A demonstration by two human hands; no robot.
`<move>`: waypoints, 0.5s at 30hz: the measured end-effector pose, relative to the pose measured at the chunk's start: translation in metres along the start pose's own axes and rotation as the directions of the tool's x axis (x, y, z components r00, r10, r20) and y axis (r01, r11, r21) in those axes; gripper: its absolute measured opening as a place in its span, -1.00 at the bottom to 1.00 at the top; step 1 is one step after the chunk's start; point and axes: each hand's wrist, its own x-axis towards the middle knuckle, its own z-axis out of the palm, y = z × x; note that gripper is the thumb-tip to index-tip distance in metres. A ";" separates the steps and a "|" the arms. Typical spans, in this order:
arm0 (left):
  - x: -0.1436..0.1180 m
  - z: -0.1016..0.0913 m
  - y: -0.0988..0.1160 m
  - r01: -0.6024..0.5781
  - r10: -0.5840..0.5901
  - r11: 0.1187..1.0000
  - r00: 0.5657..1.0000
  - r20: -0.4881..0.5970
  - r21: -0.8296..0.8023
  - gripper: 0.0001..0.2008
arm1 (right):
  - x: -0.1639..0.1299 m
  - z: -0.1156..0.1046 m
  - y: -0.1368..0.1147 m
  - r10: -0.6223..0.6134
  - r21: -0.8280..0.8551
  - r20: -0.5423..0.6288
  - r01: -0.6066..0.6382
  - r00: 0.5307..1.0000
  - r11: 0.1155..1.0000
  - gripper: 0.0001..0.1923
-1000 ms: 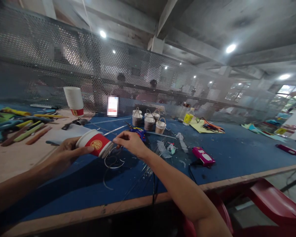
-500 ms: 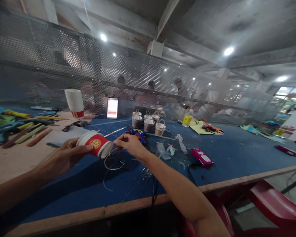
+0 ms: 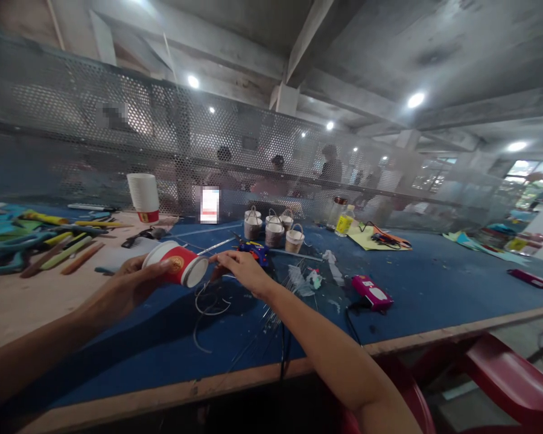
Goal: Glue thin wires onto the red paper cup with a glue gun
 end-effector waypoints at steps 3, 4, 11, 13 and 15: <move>0.000 -0.001 0.000 -0.010 0.010 0.999 1.000 0.001 0.031 -0.81 | 0.000 0.001 -0.001 -0.019 0.000 0.026 0.019 0.999 1.000 -0.67; 0.001 -0.001 0.000 -0.009 0.009 0.999 1.000 0.004 0.037 -0.82 | -0.001 0.001 -0.001 -0.020 0.004 0.028 0.020 0.999 1.000 -0.69; 0.002 -0.002 -0.002 -0.023 0.021 0.997 0.999 0.038 0.067 -0.86 | -0.001 0.003 -0.003 0.002 -0.007 0.019 -0.002 1.000 1.000 -0.71; 0.001 -0.002 -0.002 -0.012 0.009 0.997 0.999 0.042 0.074 -0.85 | 0.000 0.003 -0.001 -0.014 -0.042 -0.018 0.013 1.000 0.999 -0.69; 0.001 -0.001 -0.002 0.005 -0.009 0.996 0.999 0.043 0.084 -0.83 | 0.001 0.004 0.001 -0.035 -0.086 -0.053 0.030 0.998 0.996 -0.71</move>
